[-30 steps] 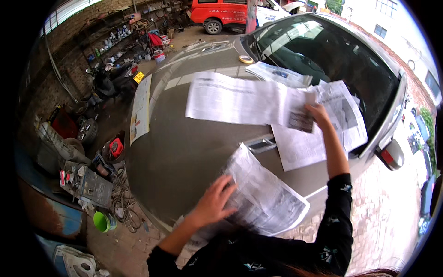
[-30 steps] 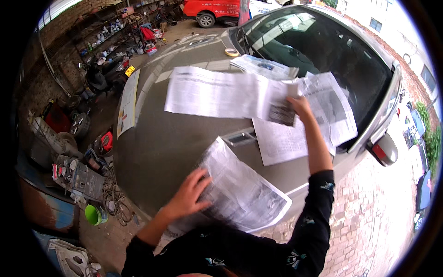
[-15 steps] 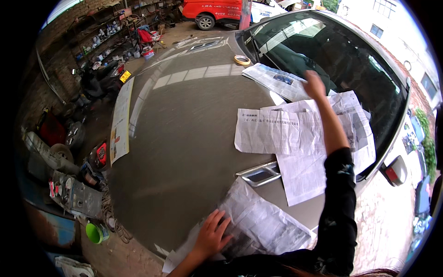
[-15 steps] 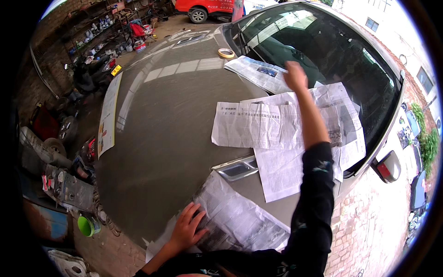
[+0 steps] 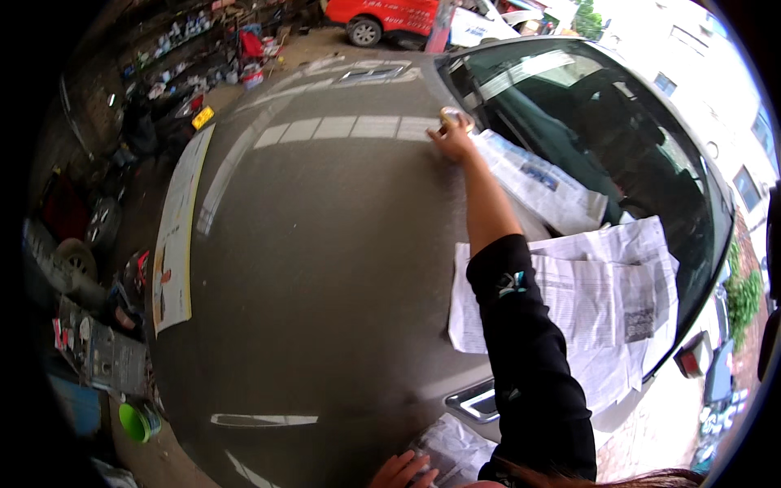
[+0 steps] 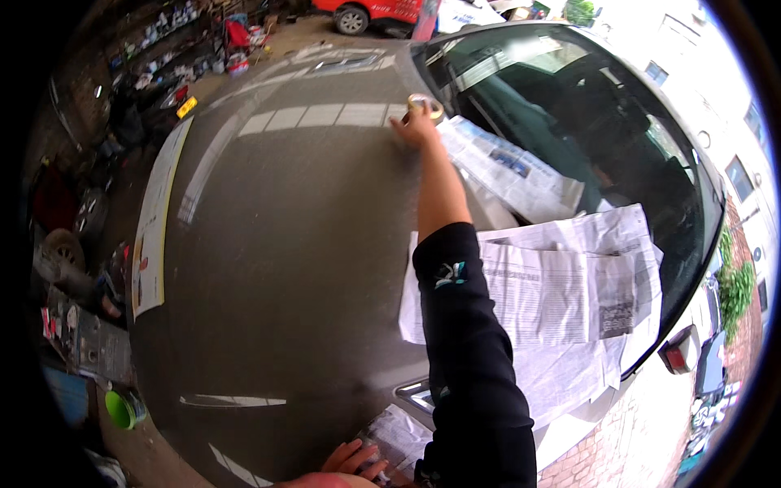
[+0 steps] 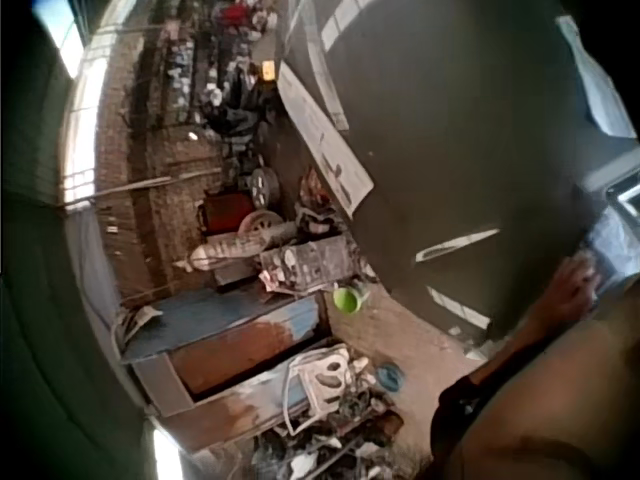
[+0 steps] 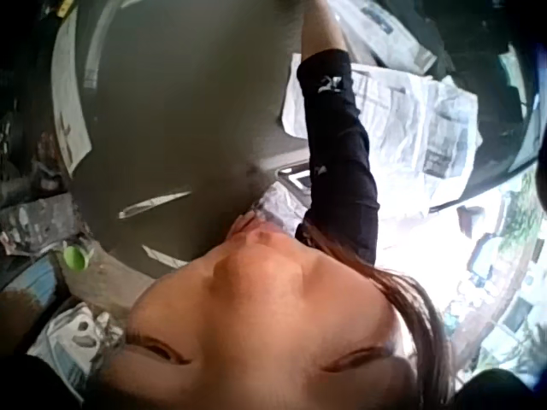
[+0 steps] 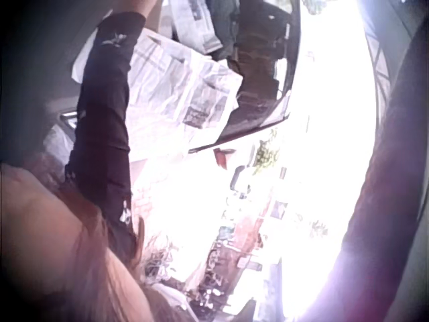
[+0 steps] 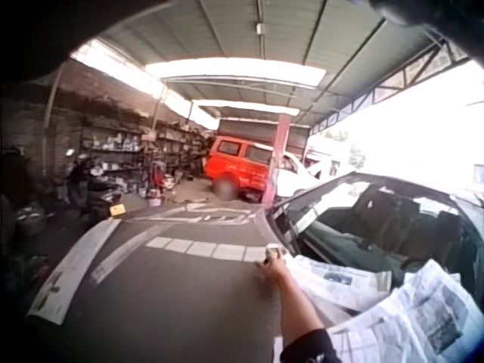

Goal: The person places newspaper sheets over the hood of a car and secures them with masking tape. They smooth the paper and apply tape along the edges to hold the newspaper in place.

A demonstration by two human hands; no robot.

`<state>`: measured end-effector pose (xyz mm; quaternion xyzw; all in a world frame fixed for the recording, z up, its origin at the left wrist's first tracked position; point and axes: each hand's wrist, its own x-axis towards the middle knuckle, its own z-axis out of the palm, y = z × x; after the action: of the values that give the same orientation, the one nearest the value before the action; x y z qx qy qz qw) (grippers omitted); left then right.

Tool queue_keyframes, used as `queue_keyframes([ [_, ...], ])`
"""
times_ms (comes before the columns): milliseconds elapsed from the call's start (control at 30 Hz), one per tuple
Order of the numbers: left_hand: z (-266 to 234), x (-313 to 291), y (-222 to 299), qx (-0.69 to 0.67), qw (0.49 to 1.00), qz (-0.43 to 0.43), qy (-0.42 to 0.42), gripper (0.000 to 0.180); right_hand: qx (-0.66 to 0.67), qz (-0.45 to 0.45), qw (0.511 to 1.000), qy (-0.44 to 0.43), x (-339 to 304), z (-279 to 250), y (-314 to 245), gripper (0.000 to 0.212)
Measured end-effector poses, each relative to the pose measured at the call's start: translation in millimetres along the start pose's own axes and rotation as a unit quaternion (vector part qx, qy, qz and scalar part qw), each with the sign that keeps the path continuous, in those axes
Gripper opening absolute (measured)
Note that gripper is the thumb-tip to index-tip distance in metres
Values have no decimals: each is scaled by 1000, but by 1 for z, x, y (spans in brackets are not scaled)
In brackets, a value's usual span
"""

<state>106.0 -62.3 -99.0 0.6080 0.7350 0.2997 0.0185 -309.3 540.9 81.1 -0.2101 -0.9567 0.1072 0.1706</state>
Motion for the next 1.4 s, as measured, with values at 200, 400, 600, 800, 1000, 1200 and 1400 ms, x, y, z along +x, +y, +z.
queue_keyframes([
  [200,-42,21,19,49,998,-20,-38,48,16,78,990,114,-14,11,-41,46],
  [400,-43,20,18,-71,996,-52,17,50,21,46,978,203,-29,14,-44,23],
  [600,-15,5,21,-371,908,-184,61,52,350,-57,880,317,-54,-22,-85,19],
  [800,-111,64,21,-215,957,-79,179,43,820,-93,548,-136,-204,-171,-176,20],
  [1000,-185,71,21,-162,940,-72,292,42,799,-150,536,-228,-357,-238,-209,38],
  [1200,-256,103,76,-281,902,21,328,45,862,-19,432,-265,-496,-249,-236,39],
  [1400,-256,103,131,-319,892,151,282,46,905,23,344,-250,-555,-237,-252,48],
])
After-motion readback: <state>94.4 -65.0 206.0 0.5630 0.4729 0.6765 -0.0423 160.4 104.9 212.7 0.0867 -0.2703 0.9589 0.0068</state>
